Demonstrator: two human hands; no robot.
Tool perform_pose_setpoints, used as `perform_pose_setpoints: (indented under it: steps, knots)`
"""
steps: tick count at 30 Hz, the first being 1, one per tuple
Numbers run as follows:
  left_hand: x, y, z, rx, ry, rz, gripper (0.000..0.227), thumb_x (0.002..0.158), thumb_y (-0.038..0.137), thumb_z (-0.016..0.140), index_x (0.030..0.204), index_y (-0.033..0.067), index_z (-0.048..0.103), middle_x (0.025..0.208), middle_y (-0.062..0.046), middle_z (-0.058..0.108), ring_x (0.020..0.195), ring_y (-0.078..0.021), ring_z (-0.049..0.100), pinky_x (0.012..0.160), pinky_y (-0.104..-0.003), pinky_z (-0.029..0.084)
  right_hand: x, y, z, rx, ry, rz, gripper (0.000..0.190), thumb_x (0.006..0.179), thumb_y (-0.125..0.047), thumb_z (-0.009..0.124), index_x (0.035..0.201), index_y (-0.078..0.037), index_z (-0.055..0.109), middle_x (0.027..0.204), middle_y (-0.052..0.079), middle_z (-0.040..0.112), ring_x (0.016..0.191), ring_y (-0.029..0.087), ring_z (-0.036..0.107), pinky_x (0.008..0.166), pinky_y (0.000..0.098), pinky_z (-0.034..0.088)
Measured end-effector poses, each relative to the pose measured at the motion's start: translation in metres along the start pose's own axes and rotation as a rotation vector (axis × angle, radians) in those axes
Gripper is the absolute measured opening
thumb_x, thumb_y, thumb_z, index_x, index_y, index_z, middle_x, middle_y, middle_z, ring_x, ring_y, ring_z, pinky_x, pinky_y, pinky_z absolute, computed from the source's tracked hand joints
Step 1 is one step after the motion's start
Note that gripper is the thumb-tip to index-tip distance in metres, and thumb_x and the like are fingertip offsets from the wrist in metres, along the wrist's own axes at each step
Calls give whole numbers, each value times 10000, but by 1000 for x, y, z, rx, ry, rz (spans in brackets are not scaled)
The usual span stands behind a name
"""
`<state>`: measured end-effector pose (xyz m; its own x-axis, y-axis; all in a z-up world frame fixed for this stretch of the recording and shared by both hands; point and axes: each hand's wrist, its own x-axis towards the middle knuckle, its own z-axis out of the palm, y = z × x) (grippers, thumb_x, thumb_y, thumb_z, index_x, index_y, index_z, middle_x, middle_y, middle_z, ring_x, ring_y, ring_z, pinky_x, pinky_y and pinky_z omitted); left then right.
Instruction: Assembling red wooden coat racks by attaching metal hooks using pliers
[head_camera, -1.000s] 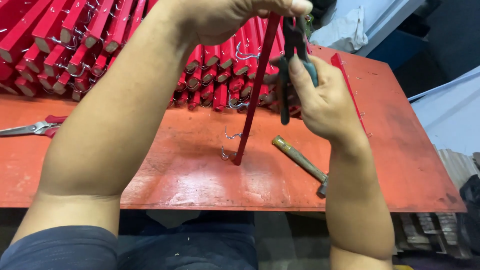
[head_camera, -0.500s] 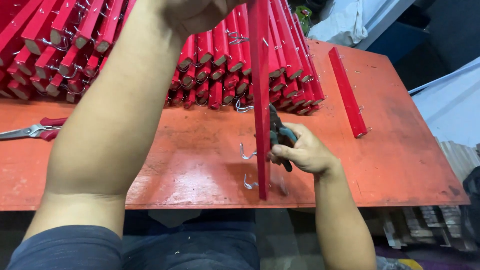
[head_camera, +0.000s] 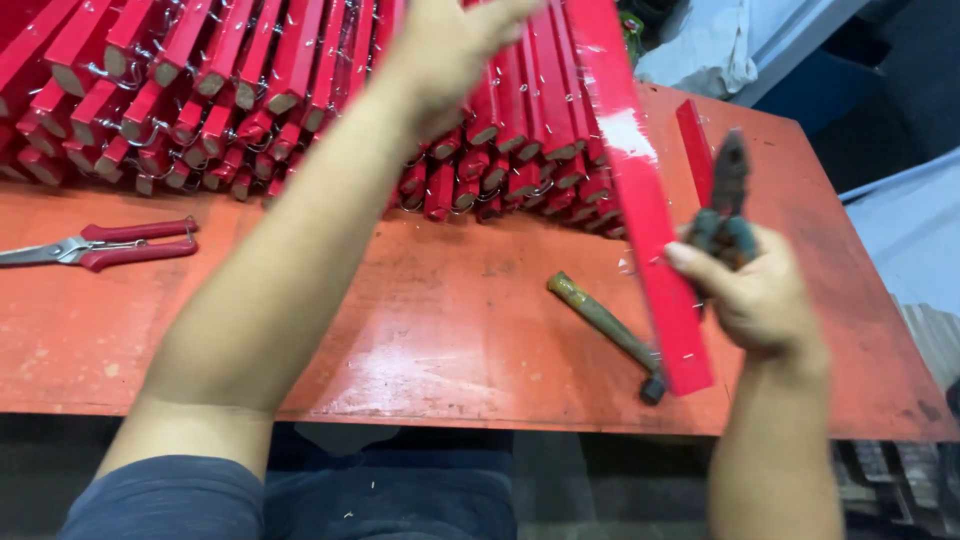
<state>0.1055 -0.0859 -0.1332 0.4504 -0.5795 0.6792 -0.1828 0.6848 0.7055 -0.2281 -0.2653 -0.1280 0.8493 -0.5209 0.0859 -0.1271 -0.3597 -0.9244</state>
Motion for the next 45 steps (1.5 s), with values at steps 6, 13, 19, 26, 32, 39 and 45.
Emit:
perform_pose_setpoints:
  steps: [6,13,19,26,32,39,45]
  knots:
    - [-24,-24,49,899,119,-49,684,985,289,764,1488,22,386,1538,-203,449,1446,-334,413,1209,-464,320,30,-28,-28,-350,181,20,170,949,-220,789,999,-105,673,806,-27,579,705,81,502,571,266,440]
    - [-36,-63,49,1401,-51,73,508,918,379,733,1302,58,645,1348,-166,622,1234,-359,563,1061,-541,367,105,-9,-66,-754,217,-82,261,960,-276,838,918,-124,630,815,3,626,734,119,548,620,359,424]
    - [-40,-67,44,1483,-67,137,362,965,354,672,1171,66,744,1248,-152,698,1174,-352,599,1046,-532,364,193,24,-57,-895,185,-54,295,921,-308,853,955,-84,664,880,86,673,763,204,636,637,407,493]
    - [-41,-63,44,1496,-97,86,376,957,363,679,1176,64,743,1241,-135,716,1185,-341,615,1037,-506,378,247,47,-24,-961,181,41,493,877,-408,894,855,-11,603,827,160,662,563,322,599,415,518,492]
    - [-24,-48,46,1400,-131,-93,294,902,293,669,1045,61,781,903,-159,761,844,-442,644,893,-531,465,239,30,0,-951,108,107,448,901,-355,872,865,0,601,778,157,636,546,302,535,406,511,454]
    - [-10,-58,39,1499,-136,-201,264,914,362,697,866,104,734,864,-129,710,816,-425,609,843,-520,471,248,42,8,-984,100,90,456,903,-378,872,881,14,640,814,133,658,662,286,581,579,506,458]
    - [-11,-63,35,1547,-131,-125,256,873,392,742,973,162,798,891,-125,757,805,-418,655,821,-534,488,258,87,-52,-633,132,74,201,978,-259,771,959,-125,624,767,25,702,605,86,645,533,287,529]
